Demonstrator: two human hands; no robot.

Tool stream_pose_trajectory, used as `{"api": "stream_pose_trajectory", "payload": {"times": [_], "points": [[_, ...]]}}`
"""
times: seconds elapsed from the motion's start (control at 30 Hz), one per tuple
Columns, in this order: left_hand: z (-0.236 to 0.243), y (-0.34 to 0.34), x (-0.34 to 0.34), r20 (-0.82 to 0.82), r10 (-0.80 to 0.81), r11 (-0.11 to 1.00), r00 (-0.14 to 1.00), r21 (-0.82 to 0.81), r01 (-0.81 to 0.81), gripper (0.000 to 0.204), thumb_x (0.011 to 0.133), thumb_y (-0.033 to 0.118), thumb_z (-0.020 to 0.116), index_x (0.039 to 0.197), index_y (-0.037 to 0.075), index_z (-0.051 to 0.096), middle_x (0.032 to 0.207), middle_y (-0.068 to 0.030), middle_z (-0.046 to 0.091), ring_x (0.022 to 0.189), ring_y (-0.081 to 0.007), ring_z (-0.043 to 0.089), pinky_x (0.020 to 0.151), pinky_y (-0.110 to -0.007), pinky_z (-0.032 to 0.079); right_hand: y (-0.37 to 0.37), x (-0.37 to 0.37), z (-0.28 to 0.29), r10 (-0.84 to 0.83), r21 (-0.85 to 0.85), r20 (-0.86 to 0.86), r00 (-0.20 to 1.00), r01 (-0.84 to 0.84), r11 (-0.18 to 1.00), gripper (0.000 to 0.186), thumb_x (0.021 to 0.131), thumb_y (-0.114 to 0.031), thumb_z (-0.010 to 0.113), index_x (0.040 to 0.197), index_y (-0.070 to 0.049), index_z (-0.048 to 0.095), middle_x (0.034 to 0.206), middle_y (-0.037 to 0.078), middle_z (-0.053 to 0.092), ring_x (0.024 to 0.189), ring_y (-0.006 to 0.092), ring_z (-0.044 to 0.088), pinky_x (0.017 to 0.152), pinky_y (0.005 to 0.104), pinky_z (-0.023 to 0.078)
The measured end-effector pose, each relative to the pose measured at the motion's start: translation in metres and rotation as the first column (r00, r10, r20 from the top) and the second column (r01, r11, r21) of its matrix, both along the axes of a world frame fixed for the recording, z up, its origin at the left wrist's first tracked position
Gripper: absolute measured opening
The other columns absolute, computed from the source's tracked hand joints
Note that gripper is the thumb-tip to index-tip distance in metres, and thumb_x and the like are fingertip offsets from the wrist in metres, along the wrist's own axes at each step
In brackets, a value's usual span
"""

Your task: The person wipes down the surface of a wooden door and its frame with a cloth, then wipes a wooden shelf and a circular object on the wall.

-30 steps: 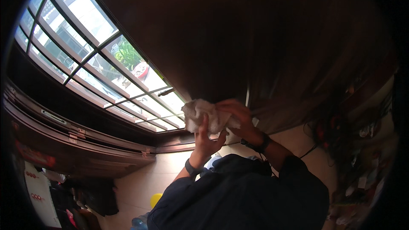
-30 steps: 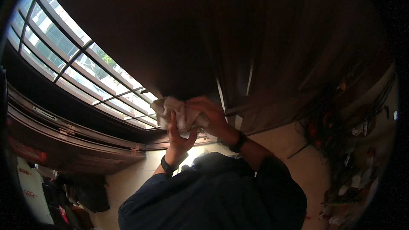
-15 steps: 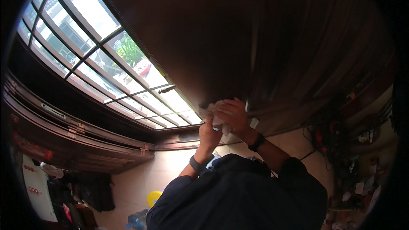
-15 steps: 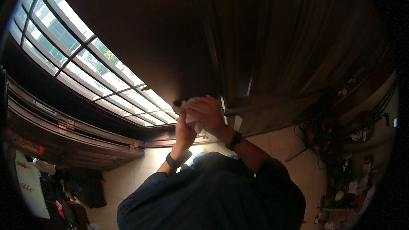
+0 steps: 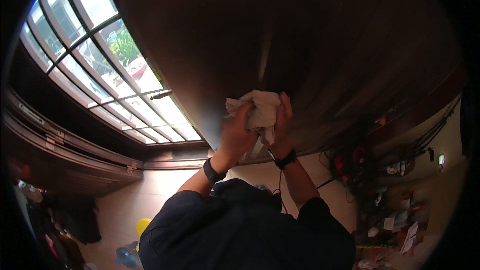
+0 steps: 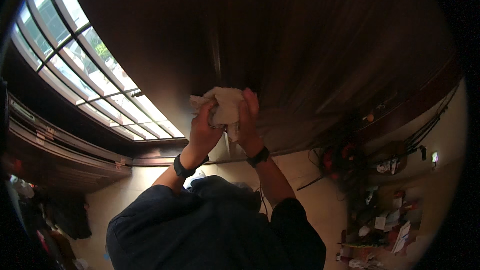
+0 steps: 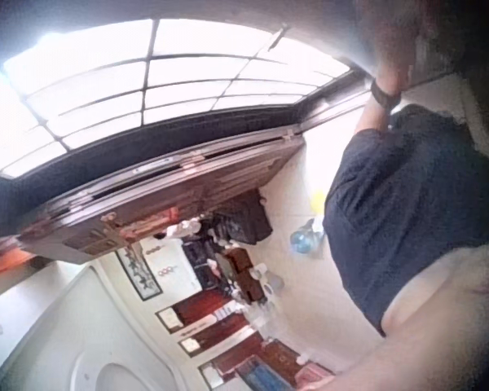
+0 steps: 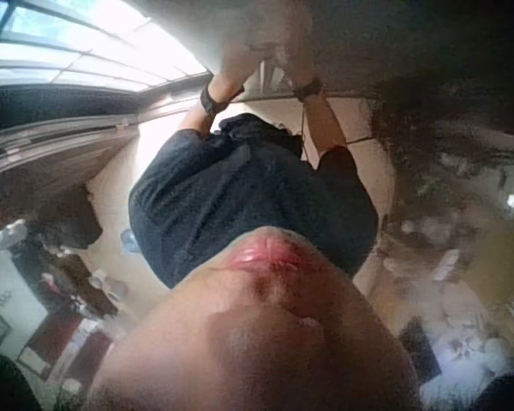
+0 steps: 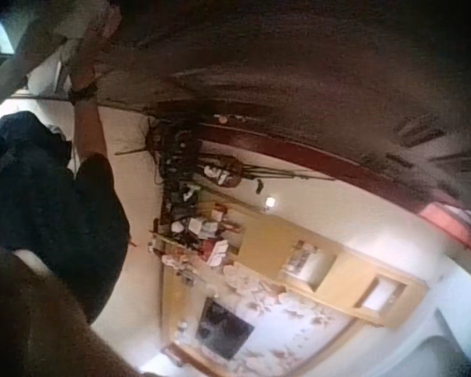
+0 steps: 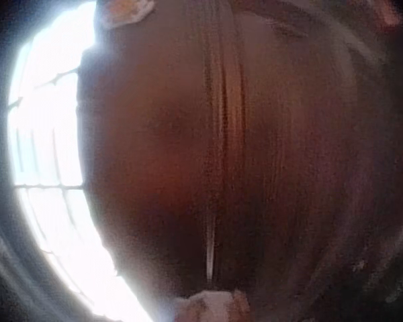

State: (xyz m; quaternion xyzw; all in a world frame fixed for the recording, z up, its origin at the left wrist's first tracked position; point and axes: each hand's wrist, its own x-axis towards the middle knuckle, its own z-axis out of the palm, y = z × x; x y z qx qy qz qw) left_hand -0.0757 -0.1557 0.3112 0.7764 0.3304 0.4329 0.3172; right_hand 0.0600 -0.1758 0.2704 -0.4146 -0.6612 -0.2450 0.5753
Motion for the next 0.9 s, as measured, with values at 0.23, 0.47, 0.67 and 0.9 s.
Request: {"api": "stream_pose_trajectory", "payload": {"times": [0.23, 0.47, 0.67, 0.9], "points": [[-0.061, 0.005, -0.024, -0.118, 0.018, 0.998, 0.993, 0.057, -0.011, 0.054, 0.065, 0.003, 0.063, 0.116, 0.008, 0.048, 0.092, -0.0215, 0.061, 0.084, -0.0375, 0.06, 0.07, -0.043, 0.049, -0.007, -0.027, -0.066, -0.001, -0.213, -0.087, 0.996, -0.018, 0.977, 0.074, 0.075, -0.02, 0.06, 0.136, -0.003, 0.022, 0.133, 0.023, 0.029, 0.123, 0.0439, 0.028, 0.1, 0.0564, 0.021], [-0.054, 0.015, -0.047, -0.096, 0.175, 0.981, 0.98, 0.103, -0.165, 0.047, 0.066, 0.005, 0.067, 0.11, 0.002, 0.05, 0.082, -0.0246, 0.061, 0.076, -0.039, 0.061, 0.063, -0.042, 0.051, 0.007, -0.049, -0.032, 0.026, -0.334, 0.046, 0.999, -0.01, 0.942, 0.071, 0.06, -0.004, 0.063, 0.126, -0.007, 0.039, 0.133, 0.018, 0.033, 0.118, 0.0428, 0.033, 0.092, 0.0605, 0.027], [0.028, 0.017, -0.028, 0.114, 0.114, 0.955, 0.987, 0.26, -0.141, 0.047, 0.066, 0.003, 0.068, 0.108, -0.001, 0.049, 0.085, -0.0232, 0.062, 0.081, -0.0387, 0.061, 0.067, -0.039, 0.05, 0.023, -0.039, 0.039, -0.031, -0.097, 0.01, 0.999, 0.032, 0.995, 0.069, 0.063, -0.011, 0.065, 0.127, -0.009, 0.039, 0.134, 0.016, 0.034, 0.118, 0.0404, 0.034, 0.093, 0.059, 0.026], [0.071, 0.021, -0.022, 0.095, 0.086, 0.938, 0.992, 0.327, -0.113, 0.051, 0.061, -0.01, 0.054, 0.11, 0.003, 0.05, 0.084, -0.0233, 0.061, 0.08, -0.0402, 0.06, 0.066, -0.039, 0.05, 0.027, -0.037, 0.086, 0.0, 0.059, 0.0, 1.0, 0.0, 0.998, 0.062, 0.081, -0.02, 0.058, 0.132, 0.0, 0.029, 0.136, 0.018, 0.029, 0.126, 0.0402, 0.025, 0.104, 0.0545, 0.008]]}}
